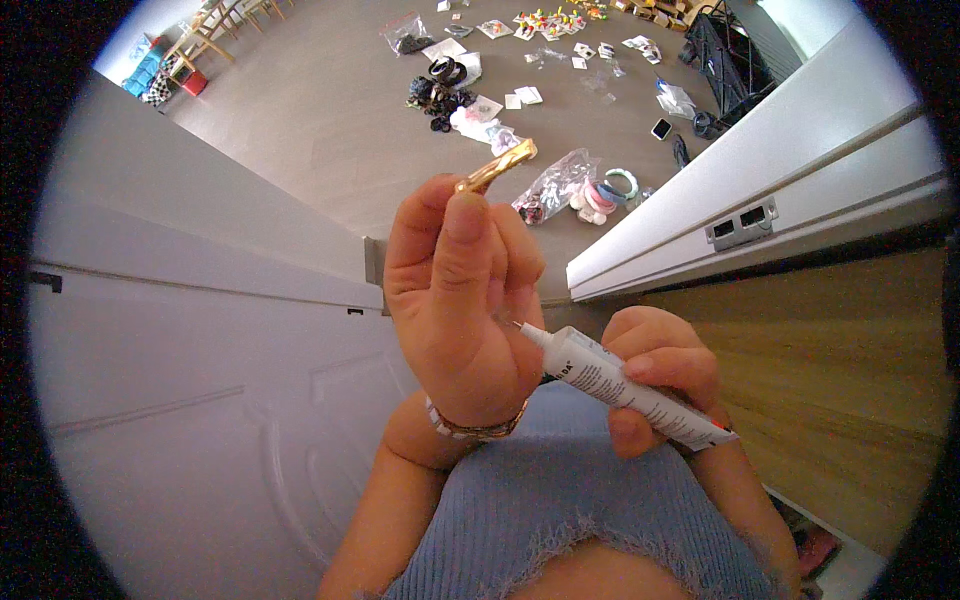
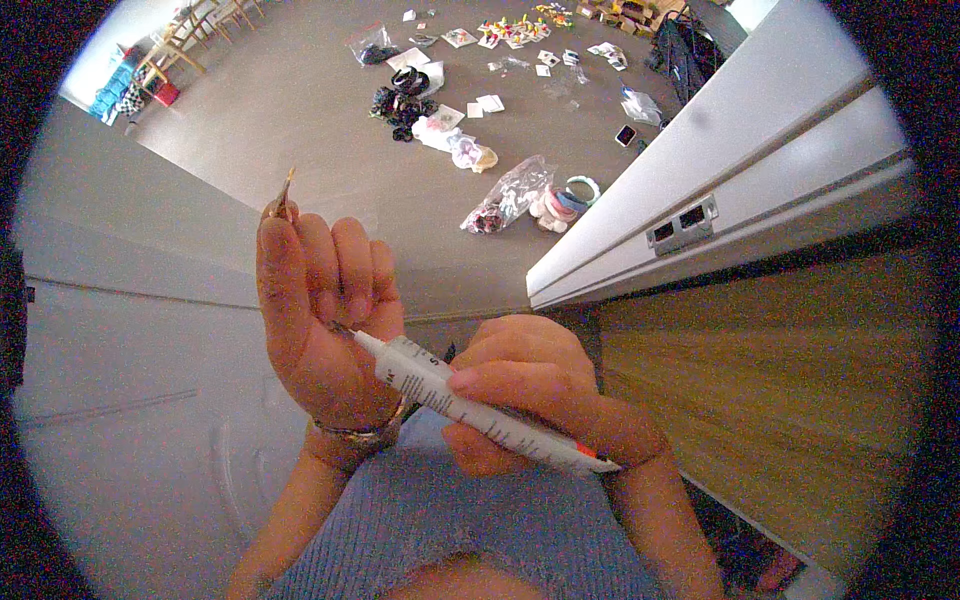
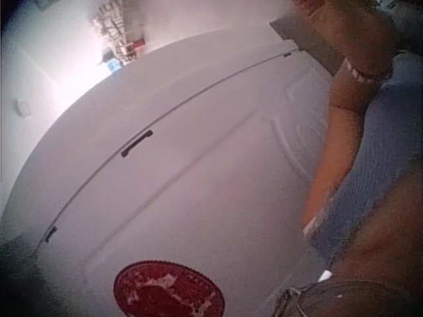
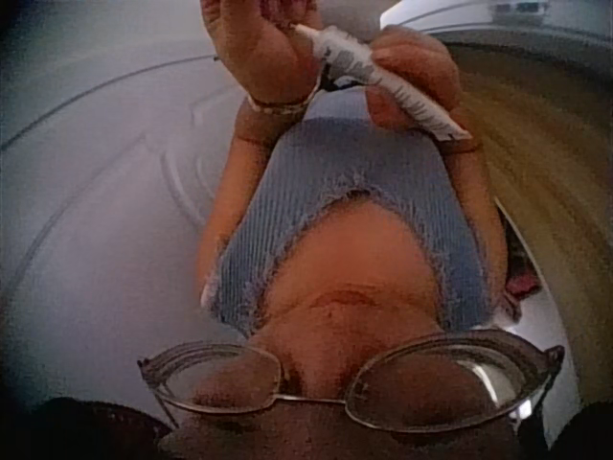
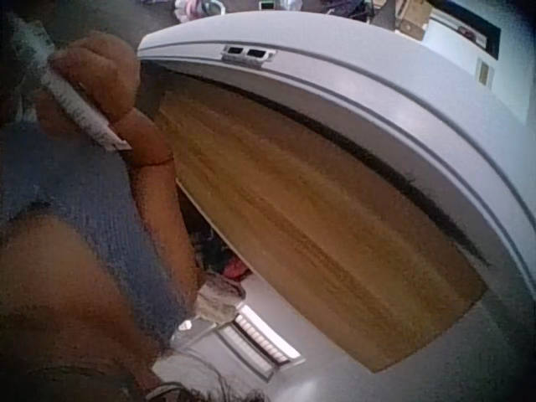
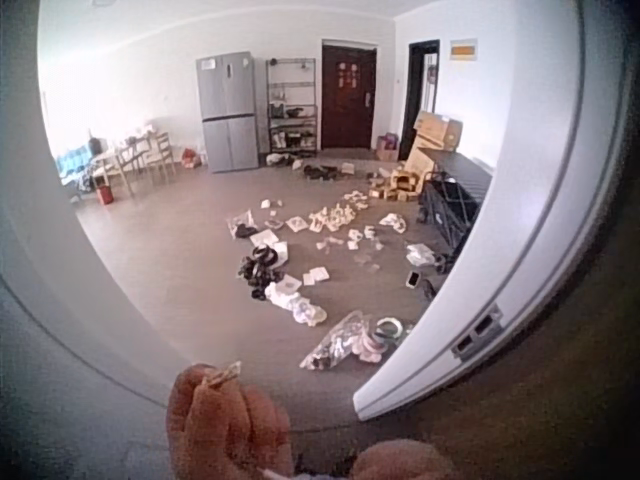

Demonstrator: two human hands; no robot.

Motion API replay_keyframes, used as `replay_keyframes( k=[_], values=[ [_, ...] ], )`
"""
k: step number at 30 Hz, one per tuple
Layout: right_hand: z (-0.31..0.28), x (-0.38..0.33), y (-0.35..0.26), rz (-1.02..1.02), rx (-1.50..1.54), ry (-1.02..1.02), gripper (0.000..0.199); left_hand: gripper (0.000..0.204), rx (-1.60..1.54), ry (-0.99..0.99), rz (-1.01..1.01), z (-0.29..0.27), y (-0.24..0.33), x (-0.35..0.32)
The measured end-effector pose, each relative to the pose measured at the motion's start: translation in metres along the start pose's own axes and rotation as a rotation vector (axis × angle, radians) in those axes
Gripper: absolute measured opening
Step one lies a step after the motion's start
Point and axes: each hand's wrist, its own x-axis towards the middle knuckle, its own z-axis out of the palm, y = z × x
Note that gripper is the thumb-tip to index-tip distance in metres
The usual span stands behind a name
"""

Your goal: The person applies glue to a small gold hair clip and attaches a white oval piece. They then place the clip into a plastic bag and proceed to attach various hair clips to white backing cards, arranging them on the floor.

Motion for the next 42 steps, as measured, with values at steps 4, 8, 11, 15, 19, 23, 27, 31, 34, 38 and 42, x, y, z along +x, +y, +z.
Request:
replay_keyframes(
  k=[4,8,11,15,19,23,27,31,34,38,42],
  values=[
    [-0.0015,0.0021,-0.0007,0.010,-0.010,-0.015,0.048,0.017,-0.007,0.004,0.003,0.0002,-0.0016,0.0015],
    [-0.0039,0.0045,-0.0007,0.009,-0.017,-0.038,0.048,0.017,-0.054,-0.012,0.009,-0.0007,-0.0035,0.0040],
    [-0.0039,0.0053,-0.0009,0.013,-0.024,-0.038,0.048,0.018,-0.048,-0.006,0.017,-0.0013,-0.0039,0.0052],
    [-0.0035,0.0057,-0.0001,0.005,-0.026,-0.025,0.047,0.017,-0.030,-0.014,0.019,-0.0011,-0.0052,0.0060],
    [-0.0034,0.0055,0.0007,0.004,-0.026,-0.018,0.045,0.017,-0.021,-0.014,0.011,-0.0007,-0.0058,0.0054],
    [-0.0040,0.0054,0.0020,-0.006,-0.038,-0.007,0.043,0.017,-0.059,-0.026,0.011,-0.0002,-0.0076,0.0047],
    [-0.0039,0.0039,0.0002,-0.004,-0.057,0.010,0.042,0.017,-0.021,-0.032,0.033,0.0004,-0.0083,0.0046],
    [-0.0050,0.0023,-0.0018,-0.006,-0.039,0.006,0.043,0.018,-0.032,-0.025,0.034,0.0017,-0.0075,0.0033],
    [-0.0063,0.0014,-0.0026,0.001,-0.040,-0.008,0.044,0.018,-0.032,-0.043,0.022,0.0026,-0.0067,0.0021],
    [-0.0068,0.0002,-0.0044,-0.003,-0.041,-0.001,0.044,0.018,-0.042,-0.051,0.024,0.0047,-0.0076,-0.0006],
    [-0.0072,-0.0009,-0.0068,-0.023,-0.043,-0.004,0.044,0.018,-0.018,-0.060,0.031,0.0053,-0.0076,-0.0022]
  ],
)
